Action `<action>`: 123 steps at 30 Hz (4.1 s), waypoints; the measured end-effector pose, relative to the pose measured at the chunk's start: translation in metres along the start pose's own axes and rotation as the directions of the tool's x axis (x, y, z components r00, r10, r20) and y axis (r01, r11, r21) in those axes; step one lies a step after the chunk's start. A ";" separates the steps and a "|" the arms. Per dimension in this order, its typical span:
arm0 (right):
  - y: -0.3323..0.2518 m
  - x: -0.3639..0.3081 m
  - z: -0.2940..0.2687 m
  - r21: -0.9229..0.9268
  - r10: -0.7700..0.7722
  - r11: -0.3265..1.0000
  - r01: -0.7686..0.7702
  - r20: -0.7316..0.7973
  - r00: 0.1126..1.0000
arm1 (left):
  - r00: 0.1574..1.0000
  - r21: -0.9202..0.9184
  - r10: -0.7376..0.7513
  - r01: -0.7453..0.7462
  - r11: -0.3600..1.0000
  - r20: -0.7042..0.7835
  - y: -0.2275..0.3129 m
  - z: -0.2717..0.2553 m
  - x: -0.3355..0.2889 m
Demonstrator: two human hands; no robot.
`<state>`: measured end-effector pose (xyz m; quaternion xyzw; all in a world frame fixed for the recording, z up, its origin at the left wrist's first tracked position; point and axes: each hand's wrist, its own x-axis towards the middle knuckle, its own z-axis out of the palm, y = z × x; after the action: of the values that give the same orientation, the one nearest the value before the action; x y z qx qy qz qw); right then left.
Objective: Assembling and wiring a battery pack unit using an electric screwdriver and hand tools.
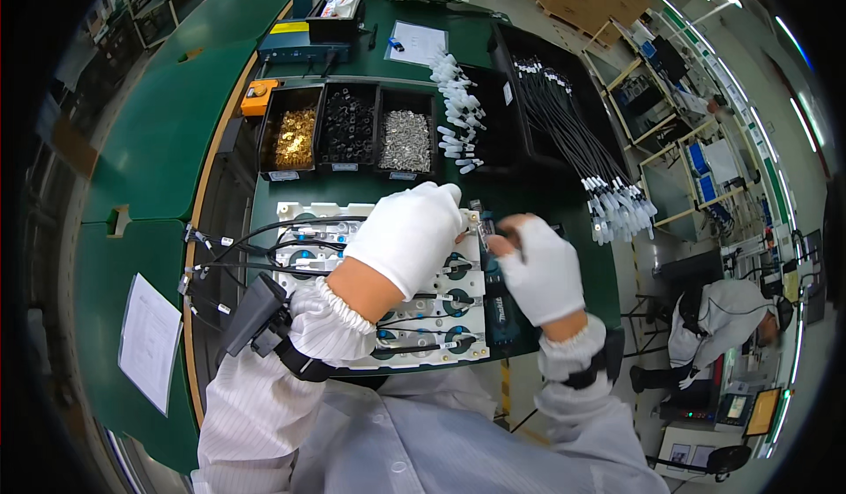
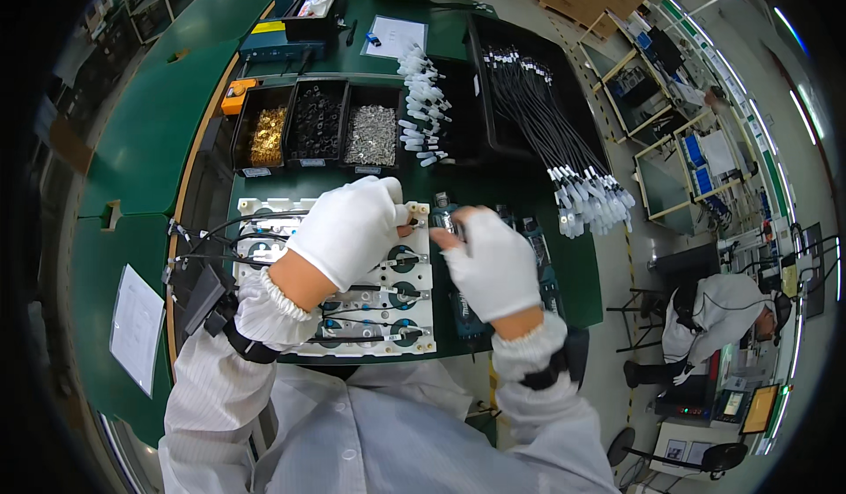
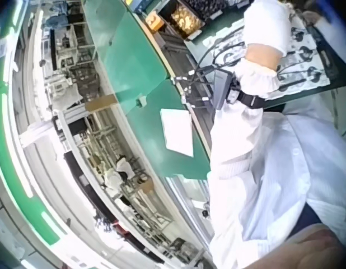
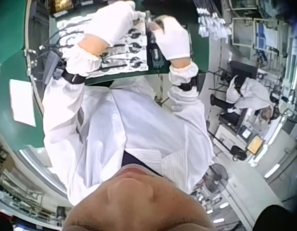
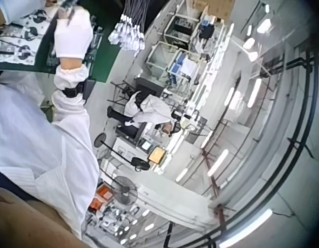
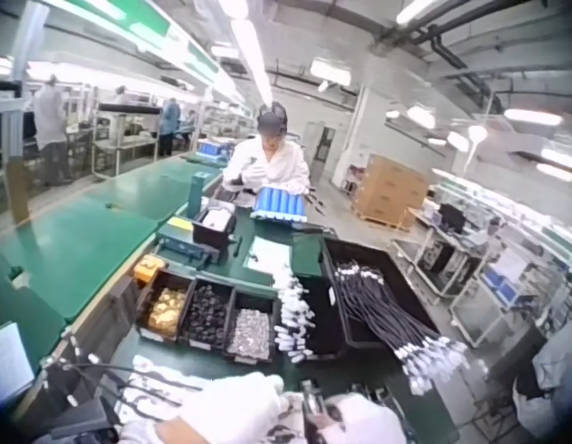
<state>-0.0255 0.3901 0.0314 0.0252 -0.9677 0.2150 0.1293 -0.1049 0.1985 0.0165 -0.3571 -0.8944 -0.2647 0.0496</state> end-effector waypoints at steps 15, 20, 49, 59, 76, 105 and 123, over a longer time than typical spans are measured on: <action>0.076 -0.095 0.005 0.732 0.304 0.321 -0.601 0.521 0.797 | 0.994 0.024 0.107 -0.106 0.994 -0.032 0.000 0.003 0.003; 0.027 -0.019 -0.029 0.980 -0.040 0.135 0.146 -0.142 0.989 | 0.999 -0.079 0.020 -0.022 0.997 -0.028 -0.001 0.000 -0.002; 0.006 0.066 0.006 0.961 -0.370 0.086 0.262 -0.213 0.904 | 0.999 -0.031 -0.004 0.005 1.000 0.035 0.003 -0.001 0.004; 0.015 0.071 0.008 0.950 -0.381 0.156 0.271 -0.195 0.904 | 1.000 -0.041 -0.005 0.005 0.999 -0.005 0.005 0.001 0.004; -0.002 0.051 -0.013 0.963 -0.335 0.144 0.226 -0.167 0.927 | 0.972 -0.029 0.233 -0.232 0.972 0.017 0.008 -0.023 -0.001; -0.025 0.028 -0.015 0.887 -0.061 0.325 0.327 -0.325 0.944 | 0.982 -0.078 -0.078 0.066 0.995 -0.169 -0.040 -0.109 -0.069; 0.062 -0.075 0.040 -0.104 0.419 0.904 -0.415 0.022 0.908 | 0.887 -0.339 -0.290 0.166 0.926 -0.359 -0.090 -0.064 -0.127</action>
<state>0.0309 0.4289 -0.0489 -0.1837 -0.9626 0.1898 0.0602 -0.0768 0.0342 -0.0036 -0.1896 -0.8504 -0.4686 0.1461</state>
